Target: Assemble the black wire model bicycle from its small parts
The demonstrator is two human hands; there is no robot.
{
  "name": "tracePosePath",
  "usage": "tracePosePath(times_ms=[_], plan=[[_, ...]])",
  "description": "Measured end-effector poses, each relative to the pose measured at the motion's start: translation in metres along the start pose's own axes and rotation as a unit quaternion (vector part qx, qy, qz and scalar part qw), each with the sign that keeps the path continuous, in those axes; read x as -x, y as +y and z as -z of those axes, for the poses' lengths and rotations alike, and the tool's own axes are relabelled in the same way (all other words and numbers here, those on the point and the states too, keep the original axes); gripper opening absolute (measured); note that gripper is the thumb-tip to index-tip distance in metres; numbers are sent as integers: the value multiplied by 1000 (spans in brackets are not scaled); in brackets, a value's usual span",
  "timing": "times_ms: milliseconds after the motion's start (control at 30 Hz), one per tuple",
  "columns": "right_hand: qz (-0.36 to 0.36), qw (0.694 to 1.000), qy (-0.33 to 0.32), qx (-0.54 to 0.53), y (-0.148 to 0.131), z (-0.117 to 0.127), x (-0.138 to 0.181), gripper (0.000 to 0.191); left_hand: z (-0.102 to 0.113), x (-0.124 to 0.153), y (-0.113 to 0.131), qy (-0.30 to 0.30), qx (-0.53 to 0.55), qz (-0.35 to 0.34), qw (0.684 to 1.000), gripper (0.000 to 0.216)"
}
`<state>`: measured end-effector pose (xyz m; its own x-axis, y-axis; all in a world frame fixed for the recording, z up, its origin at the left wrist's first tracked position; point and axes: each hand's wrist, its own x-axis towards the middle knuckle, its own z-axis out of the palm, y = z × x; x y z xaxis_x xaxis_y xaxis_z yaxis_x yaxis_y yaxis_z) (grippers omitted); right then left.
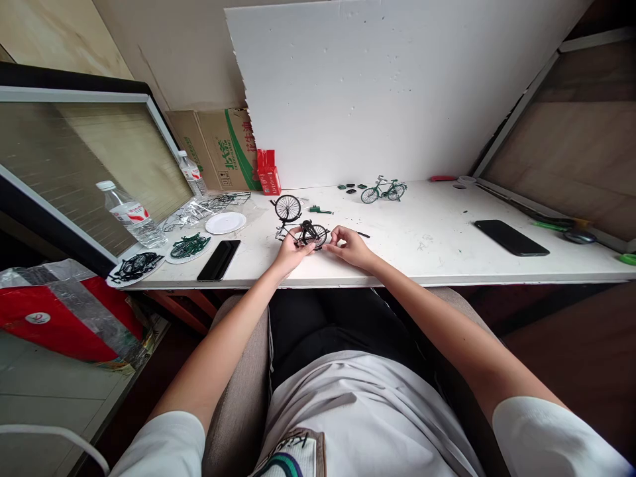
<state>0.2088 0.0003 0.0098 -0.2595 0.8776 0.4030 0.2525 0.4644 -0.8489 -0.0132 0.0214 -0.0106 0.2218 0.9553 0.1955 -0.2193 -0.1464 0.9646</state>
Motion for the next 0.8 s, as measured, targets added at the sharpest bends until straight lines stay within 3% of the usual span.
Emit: tracePosePath(times_ms=[433, 667, 800], plan=[[14, 998, 52, -16, 3, 0, 0, 45, -3, 2, 2, 4, -19, -5, 1000, 71], [-33, 996, 13, -87, 3, 0, 0, 47, -2, 0, -2, 7, -64, -6, 998, 74], [-24, 997, 7, -73, 2, -2, 0, 48, -2, 1, -2, 4, -72, -12, 997, 72]])
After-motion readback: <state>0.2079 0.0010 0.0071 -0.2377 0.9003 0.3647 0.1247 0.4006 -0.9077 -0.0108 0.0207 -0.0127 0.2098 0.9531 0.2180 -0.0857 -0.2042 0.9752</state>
